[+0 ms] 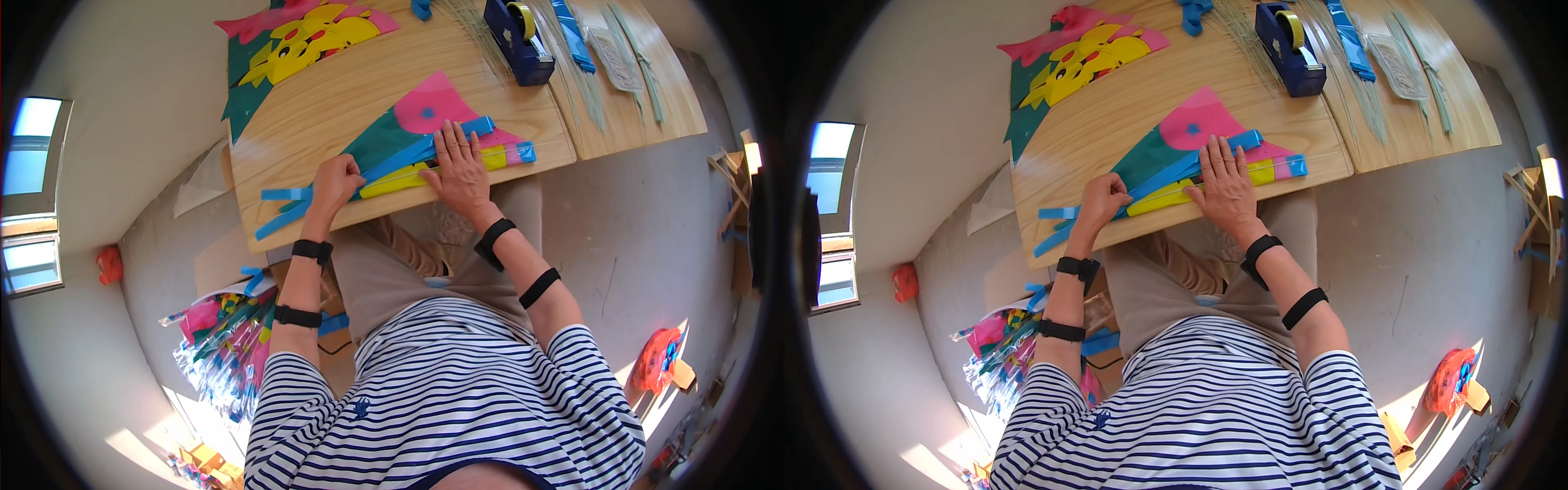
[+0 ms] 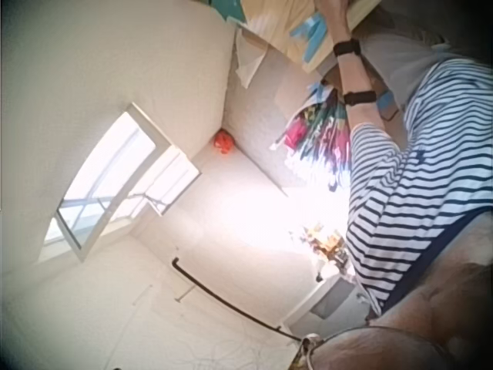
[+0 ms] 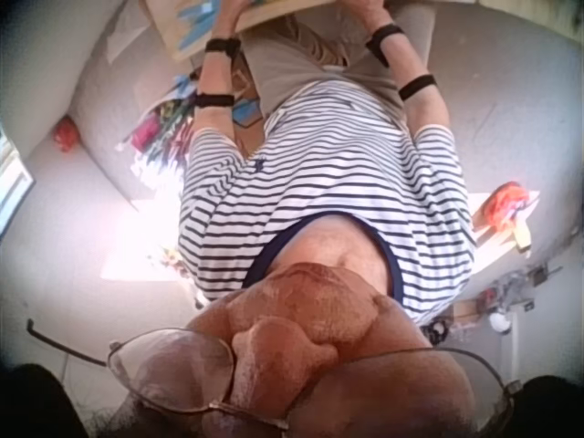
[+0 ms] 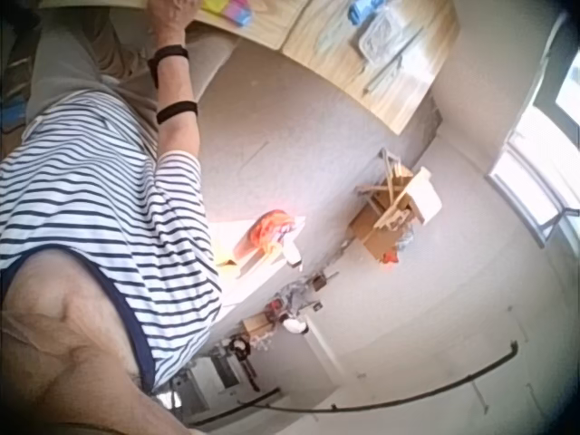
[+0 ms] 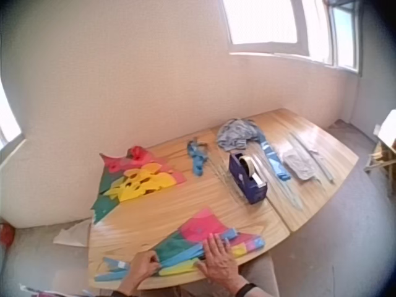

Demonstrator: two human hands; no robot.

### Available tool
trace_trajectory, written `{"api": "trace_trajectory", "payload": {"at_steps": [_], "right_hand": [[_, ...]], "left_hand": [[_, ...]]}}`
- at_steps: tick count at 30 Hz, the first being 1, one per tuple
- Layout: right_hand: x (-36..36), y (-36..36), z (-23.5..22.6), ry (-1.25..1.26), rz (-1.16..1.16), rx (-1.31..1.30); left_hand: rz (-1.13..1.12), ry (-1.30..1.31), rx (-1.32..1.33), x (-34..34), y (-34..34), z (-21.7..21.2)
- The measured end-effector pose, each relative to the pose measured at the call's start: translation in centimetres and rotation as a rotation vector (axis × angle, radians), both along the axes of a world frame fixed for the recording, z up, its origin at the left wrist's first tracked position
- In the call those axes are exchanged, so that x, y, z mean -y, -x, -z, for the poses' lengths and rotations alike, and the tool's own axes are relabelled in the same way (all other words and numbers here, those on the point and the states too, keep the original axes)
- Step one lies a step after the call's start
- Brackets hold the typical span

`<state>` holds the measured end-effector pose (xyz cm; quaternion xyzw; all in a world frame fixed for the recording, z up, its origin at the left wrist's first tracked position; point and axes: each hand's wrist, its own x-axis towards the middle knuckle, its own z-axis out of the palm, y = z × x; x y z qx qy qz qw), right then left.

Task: Assembling a colorful kite by folding plastic material and applying tape to the frame.

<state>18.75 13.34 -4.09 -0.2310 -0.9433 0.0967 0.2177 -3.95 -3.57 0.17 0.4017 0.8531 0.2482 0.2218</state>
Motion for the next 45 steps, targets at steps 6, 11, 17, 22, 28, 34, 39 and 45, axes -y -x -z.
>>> {"api": "trace_trajectory", "payload": {"at_steps": [6,11,17,22,28,34,39,45], "right_hand": [[0.0,0.0,0.1,0.032,-0.001,-0.003],[0.1,0.0,-0.2,0.04,-0.01,-0.012],[0.1,-0.2,-0.3,0.023,-0.014,-0.023],[0.1,-0.1,0.1,0.013,0.002,-0.025],[0.3,-0.1,-0.4,0.0,0.013,-0.001],[0.3,-0.3,-0.6,0.011,0.018,0.01],[0.3,-0.2,-0.3,0.011,0.022,-0.002],[0.3,-0.1,0.1,0.01,0.032,0.007]], "left_hand": [[-0.022,-0.034,0.105,0.1,0.1,-0.7],[-0.021,-0.047,0.154,0.2,0.7,-0.2],[-0.042,-0.043,0.155,0.0,0.9,0.2],[-0.029,-0.026,0.204,-0.4,0.6,-0.4],[-0.016,0.005,0.206,-1.1,0.4,-0.7],[-0.004,-0.006,0.238,-0.8,0.7,-0.8],[0.012,-0.01,0.243,-0.5,0.9,-0.9],[0.036,0.05,0.21,-0.6,0.6,-2.5]]}}
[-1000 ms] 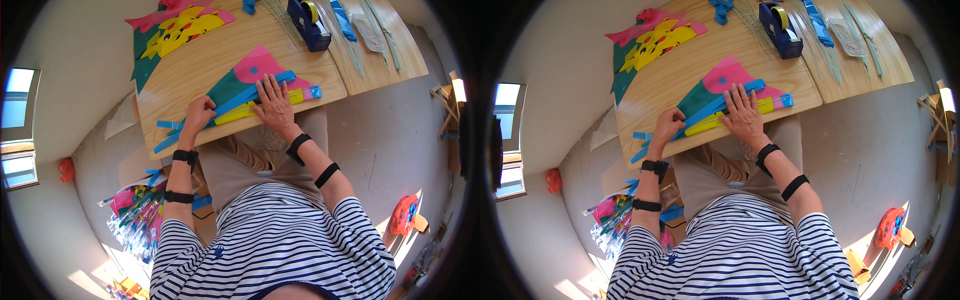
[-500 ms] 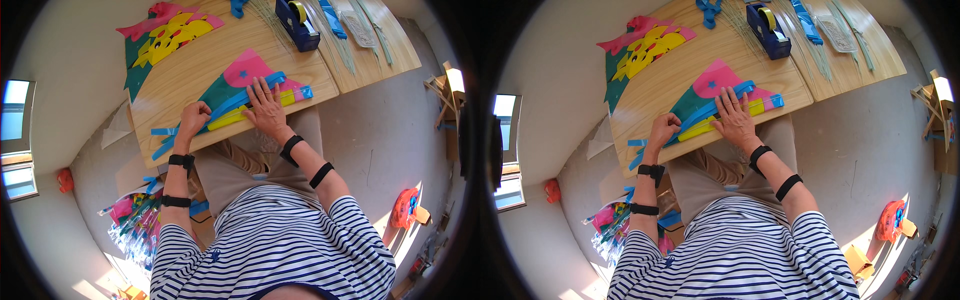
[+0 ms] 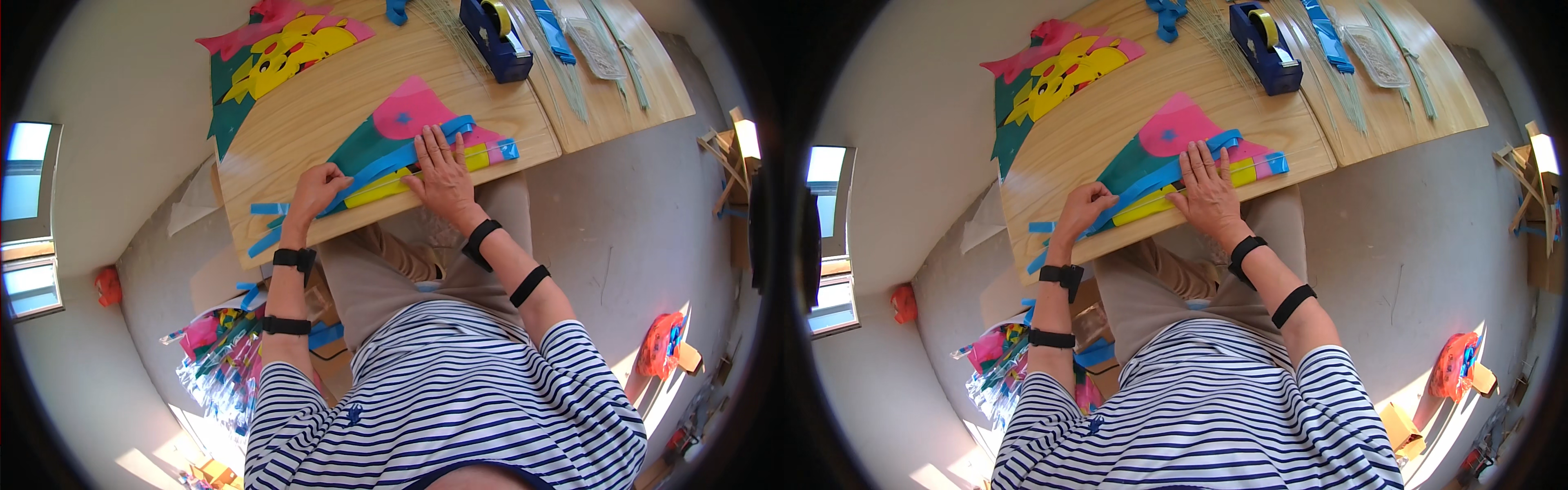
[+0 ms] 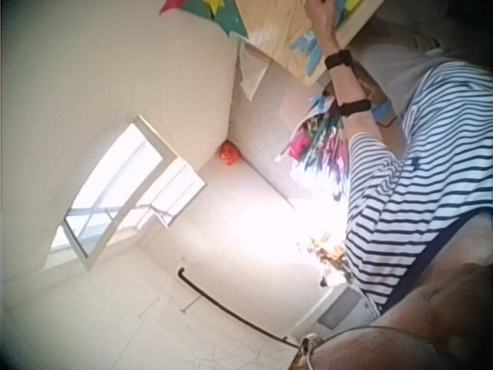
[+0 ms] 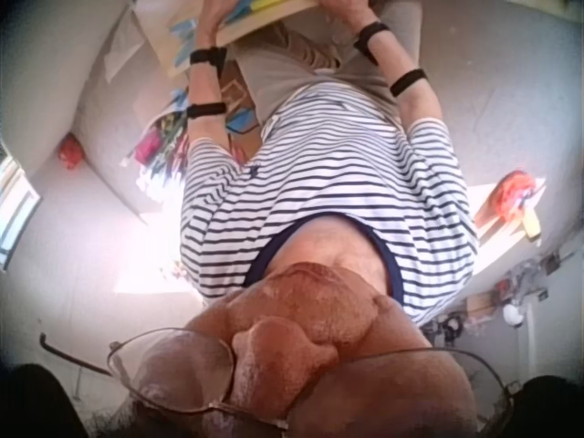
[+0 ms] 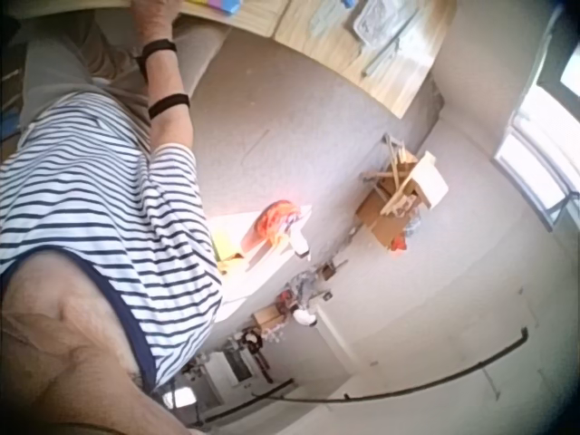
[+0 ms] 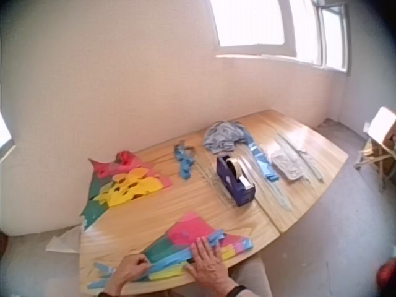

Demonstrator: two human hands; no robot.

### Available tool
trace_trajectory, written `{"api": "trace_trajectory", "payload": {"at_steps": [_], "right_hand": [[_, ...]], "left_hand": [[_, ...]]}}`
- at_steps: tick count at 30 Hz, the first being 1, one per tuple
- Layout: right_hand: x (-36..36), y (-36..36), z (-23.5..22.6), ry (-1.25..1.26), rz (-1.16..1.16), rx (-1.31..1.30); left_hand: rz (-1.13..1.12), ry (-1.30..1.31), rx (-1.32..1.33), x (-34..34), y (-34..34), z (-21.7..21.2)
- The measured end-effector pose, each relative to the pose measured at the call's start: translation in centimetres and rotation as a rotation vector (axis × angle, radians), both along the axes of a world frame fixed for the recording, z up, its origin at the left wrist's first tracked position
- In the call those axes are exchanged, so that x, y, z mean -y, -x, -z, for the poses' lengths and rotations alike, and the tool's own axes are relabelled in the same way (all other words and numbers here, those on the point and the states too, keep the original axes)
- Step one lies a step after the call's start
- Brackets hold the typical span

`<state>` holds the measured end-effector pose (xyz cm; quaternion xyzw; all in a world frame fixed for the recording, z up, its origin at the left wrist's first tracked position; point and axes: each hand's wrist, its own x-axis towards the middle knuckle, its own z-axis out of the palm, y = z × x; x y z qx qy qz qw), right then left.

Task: Assembling a colorful kite by folding plastic material and applying tape to the frame.

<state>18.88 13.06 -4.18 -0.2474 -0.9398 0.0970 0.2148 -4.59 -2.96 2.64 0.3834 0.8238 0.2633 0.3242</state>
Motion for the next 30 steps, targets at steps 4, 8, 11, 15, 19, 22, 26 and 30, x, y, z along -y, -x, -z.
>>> {"api": "trace_trajectory", "payload": {"at_steps": [4,8,11,15,19,22,26,30], "right_hand": [[0.1,0.1,0.0,0.001,-0.001,0.007],[0.1,0.1,0.0,0.024,-0.002,-0.014],[0.1,0.1,-0.1,0.016,-0.002,0.015],[0.0,0.0,0.2,0.011,-0.001,0.01],[0.0,0.1,0.3,0.001,0.001,0.0],[0.0,0.1,0.2,-0.004,0.002,-0.002],[0.0,0.1,0.1,-0.011,-0.001,-0.011],[-0.1,0.0,-0.1,-0.017,-0.002,-0.018]], "left_hand": [[0.004,0.005,-0.016,0.4,0.3,0.2],[0.008,0.0,0.026,0.6,0.3,0.3],[0.002,-0.045,0.078,0.8,0.8,0.3],[0.001,-0.036,0.082,0.3,0.9,-0.5],[-0.026,-0.07,0.137,0.4,1.4,-0.1],[-0.03,-0.068,0.12,0.3,1.1,0.2],[-0.02,-0.038,0.093,0.4,1.3,0.9],[-0.03,-0.044,0.093,0.2,1.1,1.0]]}}
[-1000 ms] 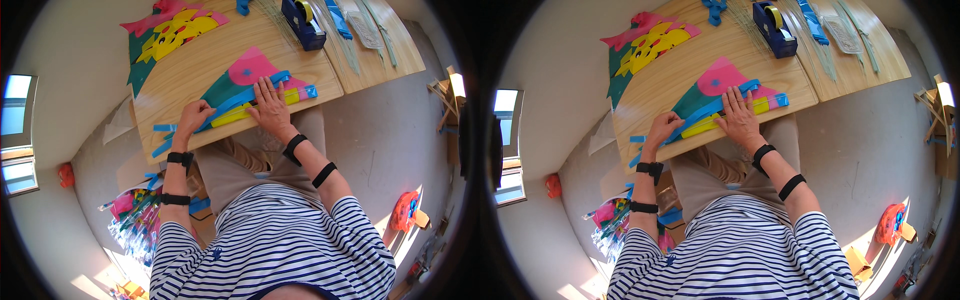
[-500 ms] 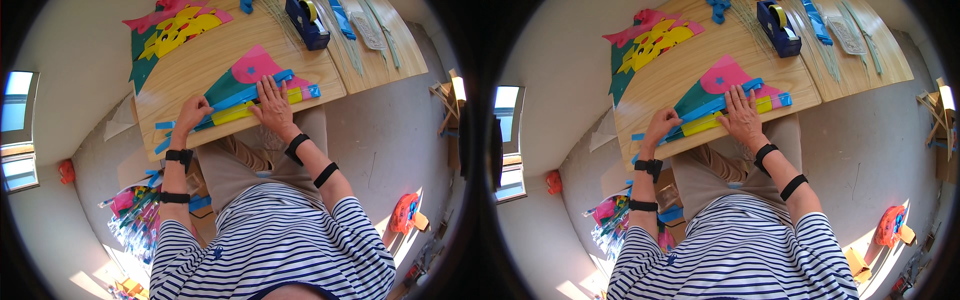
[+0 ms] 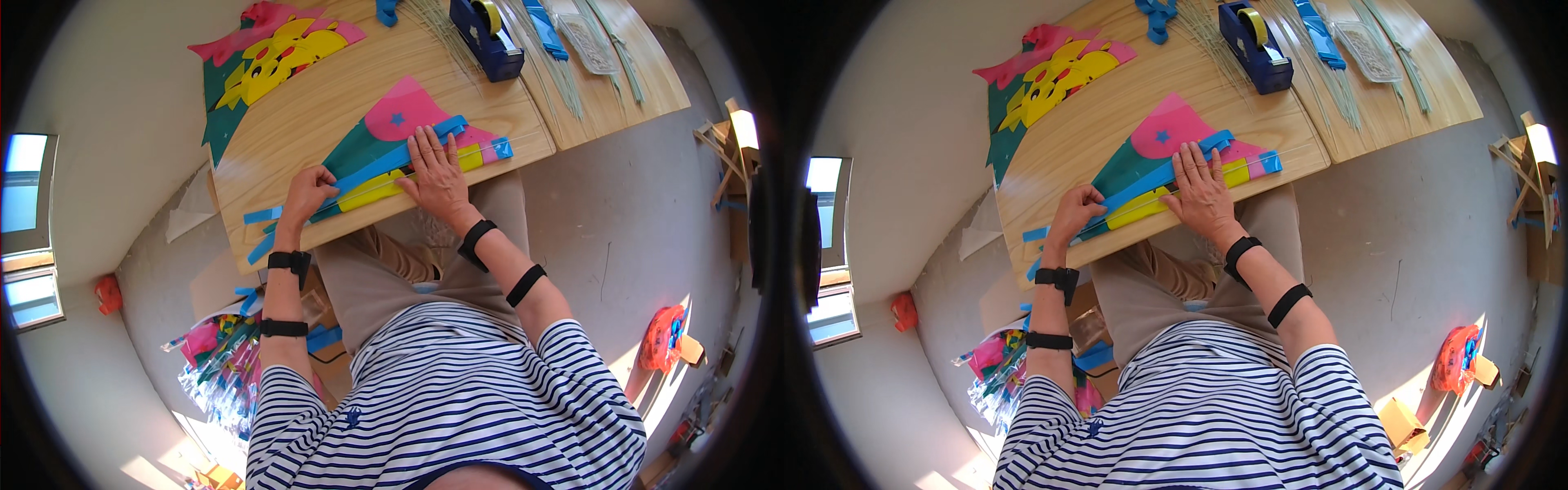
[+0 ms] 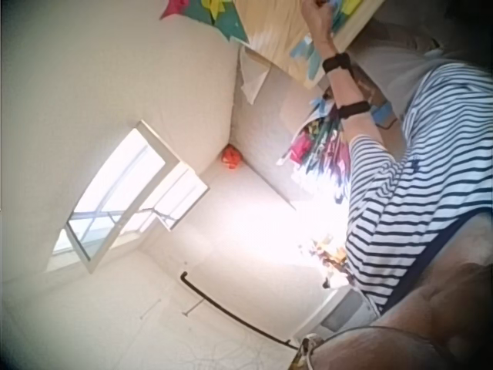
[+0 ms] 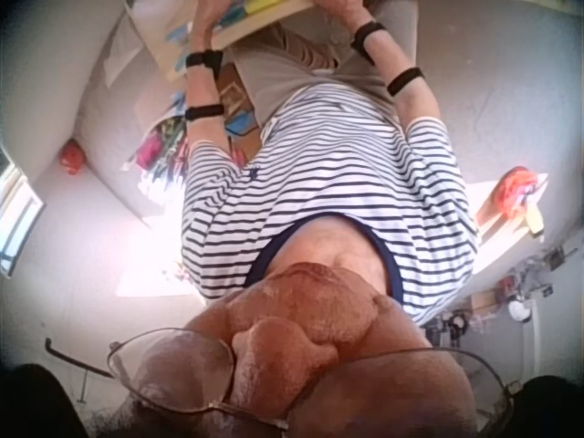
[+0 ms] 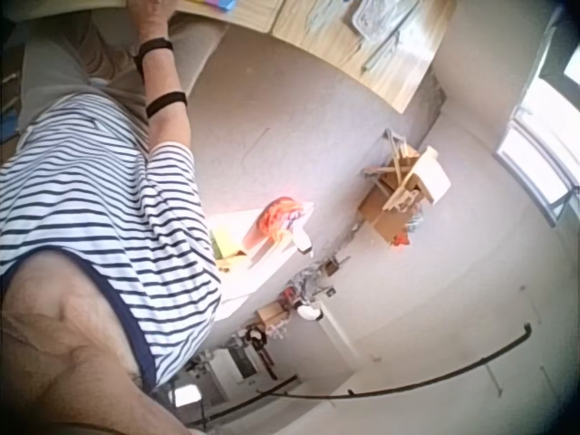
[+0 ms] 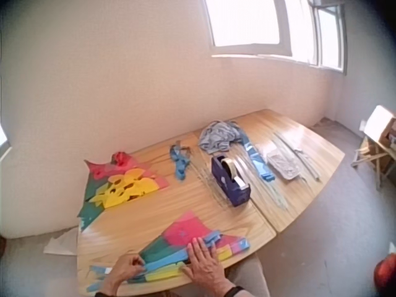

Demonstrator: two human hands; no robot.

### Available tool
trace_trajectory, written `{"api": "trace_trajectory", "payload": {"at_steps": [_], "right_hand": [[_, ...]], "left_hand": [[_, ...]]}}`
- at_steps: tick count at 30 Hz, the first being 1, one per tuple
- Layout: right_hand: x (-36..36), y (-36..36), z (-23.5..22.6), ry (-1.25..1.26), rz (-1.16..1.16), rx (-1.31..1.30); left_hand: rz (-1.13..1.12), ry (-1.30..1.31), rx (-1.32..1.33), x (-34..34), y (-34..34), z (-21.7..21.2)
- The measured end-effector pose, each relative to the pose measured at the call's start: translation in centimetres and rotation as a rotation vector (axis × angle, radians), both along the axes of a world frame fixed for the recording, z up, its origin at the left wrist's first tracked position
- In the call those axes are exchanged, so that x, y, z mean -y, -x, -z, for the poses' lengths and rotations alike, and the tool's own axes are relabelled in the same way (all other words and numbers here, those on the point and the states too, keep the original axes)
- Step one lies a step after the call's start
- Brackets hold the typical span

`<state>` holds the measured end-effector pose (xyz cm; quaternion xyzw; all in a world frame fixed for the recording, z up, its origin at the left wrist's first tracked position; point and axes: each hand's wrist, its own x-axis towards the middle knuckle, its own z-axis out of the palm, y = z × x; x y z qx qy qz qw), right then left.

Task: Assembling a colorful kite by folding plastic material and applying tape to the frame.

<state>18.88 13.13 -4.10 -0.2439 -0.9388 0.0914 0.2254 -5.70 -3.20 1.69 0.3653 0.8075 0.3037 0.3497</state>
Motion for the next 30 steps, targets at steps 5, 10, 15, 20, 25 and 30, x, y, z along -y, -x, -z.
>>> {"api": "trace_trajectory", "payload": {"at_steps": [5,10,15,20,25,30], "right_hand": [[0.0,-0.1,-0.3,-0.006,0.002,0.018],[0.1,0.0,-0.2,0.004,0.019,-0.001],[0.1,0.2,0.1,0.008,0.022,0.008],[0.1,0.4,0.1,0.015,0.01,0.004],[0.1,0.3,0.2,-0.02,0.012,0.017],[0.1,0.4,0.2,-0.043,0.006,0.05]], "left_hand": [[-0.008,0.013,0.016,-0.3,-0.1,0.0],[-0.008,0.014,0.009,-0.1,0.0,0.1],[0.069,0.069,0.054,0.4,0.9,-1.2],[0.109,0.122,0.367,2.4,3.5,-3.1],[0.061,0.154,0.49,5.9,5.5,-5.1],[0.012,0.106,0.494,11.2,7.9,-6.1]]}}
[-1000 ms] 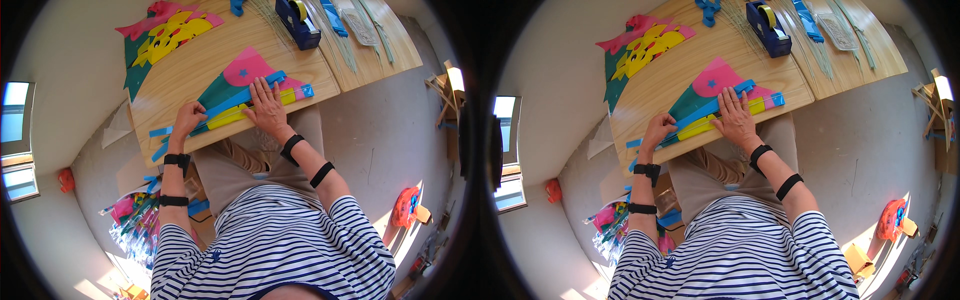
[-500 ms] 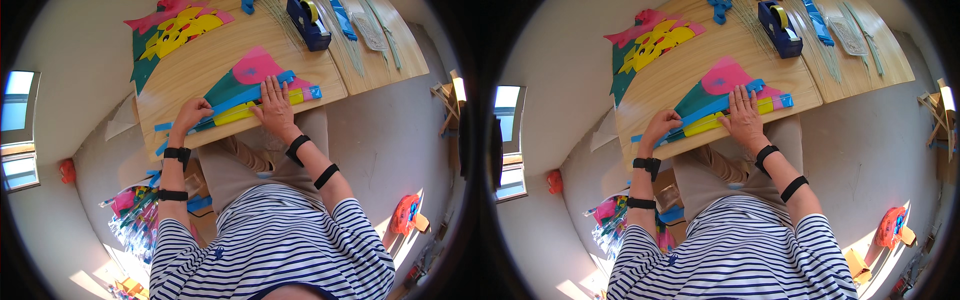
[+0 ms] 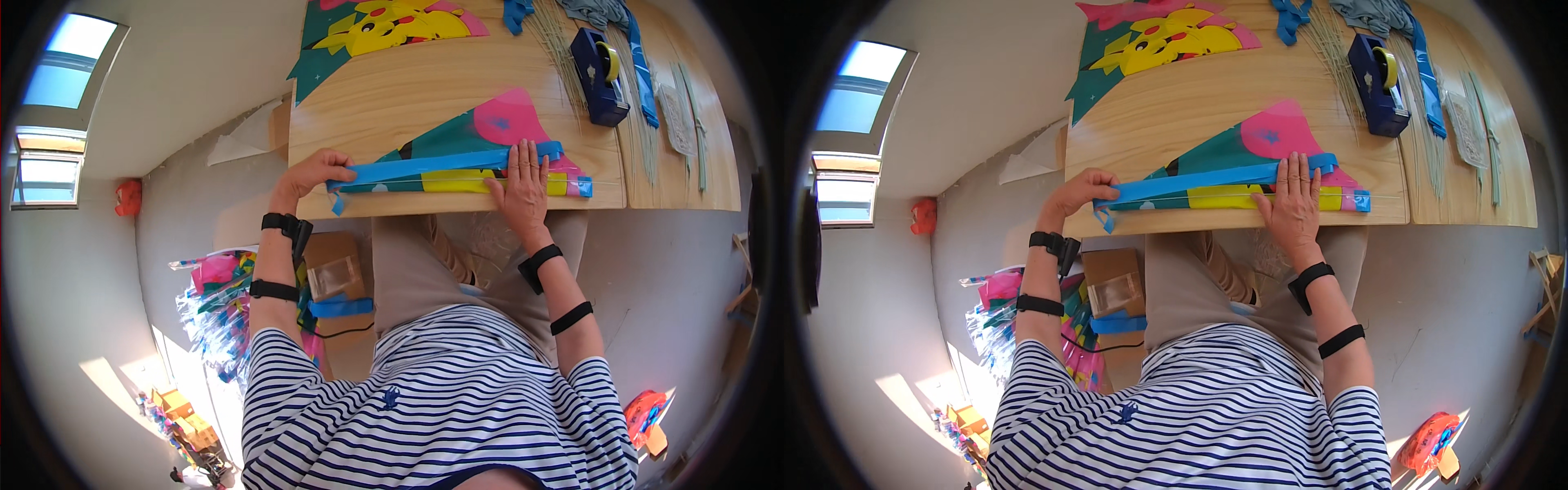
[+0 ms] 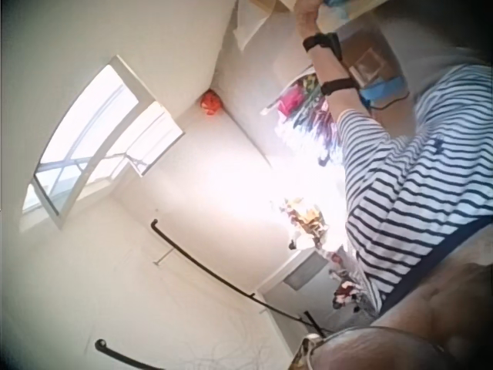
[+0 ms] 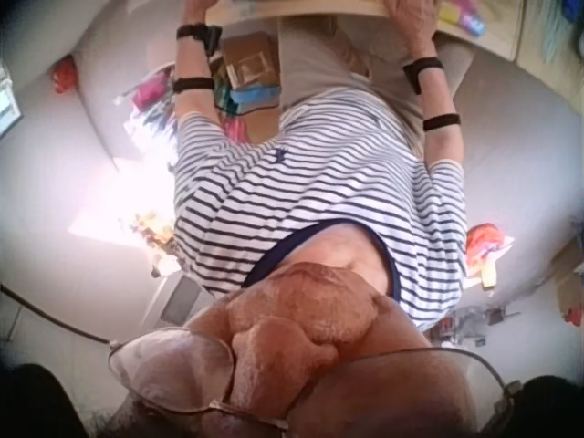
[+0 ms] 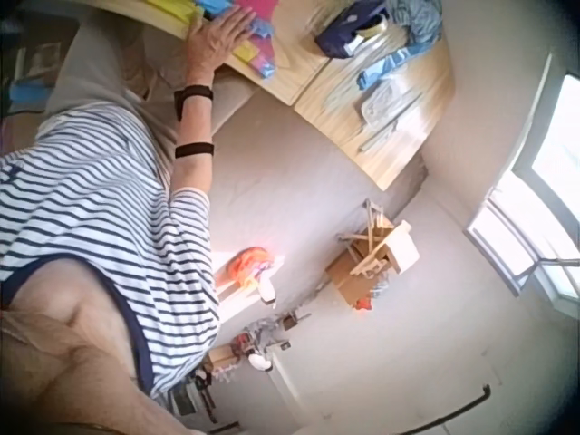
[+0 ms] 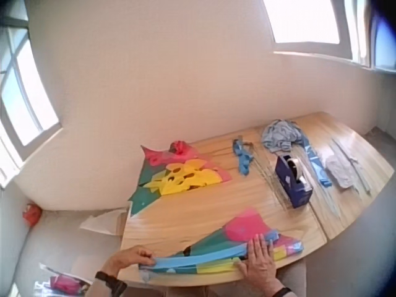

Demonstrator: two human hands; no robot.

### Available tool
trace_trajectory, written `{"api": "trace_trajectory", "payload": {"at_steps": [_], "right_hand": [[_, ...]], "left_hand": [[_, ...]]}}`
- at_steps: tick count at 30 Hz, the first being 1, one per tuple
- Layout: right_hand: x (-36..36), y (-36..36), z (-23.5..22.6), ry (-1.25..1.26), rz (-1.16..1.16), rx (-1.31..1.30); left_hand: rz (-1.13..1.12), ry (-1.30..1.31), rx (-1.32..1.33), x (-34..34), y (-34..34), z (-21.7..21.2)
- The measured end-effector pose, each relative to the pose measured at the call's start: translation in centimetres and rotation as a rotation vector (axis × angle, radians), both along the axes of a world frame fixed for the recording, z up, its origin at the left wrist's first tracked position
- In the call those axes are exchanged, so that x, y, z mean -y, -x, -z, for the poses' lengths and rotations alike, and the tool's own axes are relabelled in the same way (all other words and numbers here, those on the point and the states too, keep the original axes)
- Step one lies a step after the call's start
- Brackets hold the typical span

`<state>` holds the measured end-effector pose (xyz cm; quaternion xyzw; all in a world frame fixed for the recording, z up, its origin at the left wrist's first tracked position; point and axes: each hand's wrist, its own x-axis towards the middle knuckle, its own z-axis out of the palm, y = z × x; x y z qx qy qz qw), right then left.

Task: Assembling a colorful kite by folding plastic material and applying tape to the frame.

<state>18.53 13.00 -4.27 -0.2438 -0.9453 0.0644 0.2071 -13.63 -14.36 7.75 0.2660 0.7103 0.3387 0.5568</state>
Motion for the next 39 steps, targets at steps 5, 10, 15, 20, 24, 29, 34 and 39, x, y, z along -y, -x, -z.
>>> {"api": "trace_trajectory", "payload": {"at_steps": [5,10,15,20,24,29,34,39], "right_hand": [[-0.1,0.0,0.4,-0.033,0.002,0.03],[-0.3,-0.1,0.7,-0.044,0.003,0.033],[-0.4,-0.1,1.0,-0.069,-0.01,0.044],[-0.4,-0.1,1.0,-0.084,-0.014,0.047],[-0.4,-0.1,0.8,-0.079,-0.011,0.051],[-0.5,-0.2,1.0,-0.069,-0.007,0.042],[-0.4,0.1,0.9,-0.061,-0.015,0.008],[-0.4,0.0,0.8,-0.044,-0.008,-0.004]], "left_hand": [[-0.1,-0.079,0.117,3.8,1.0,0.4],[-0.182,-0.072,0.257,6.1,1.6,1.1],[-0.153,-0.075,0.193,6.9,1.4,1.5],[-0.209,-0.016,0.12,8.0,2.0,1.9],[-0.285,-0.001,0.062,9.4,2.9,2.4],[-0.422,0.028,-0.014,9.8,3.1,2.4],[-0.517,-0.018,-0.046,9.8,3.1,2.6],[-0.556,-0.086,-0.09,7.8,1.9,1.1]]}}
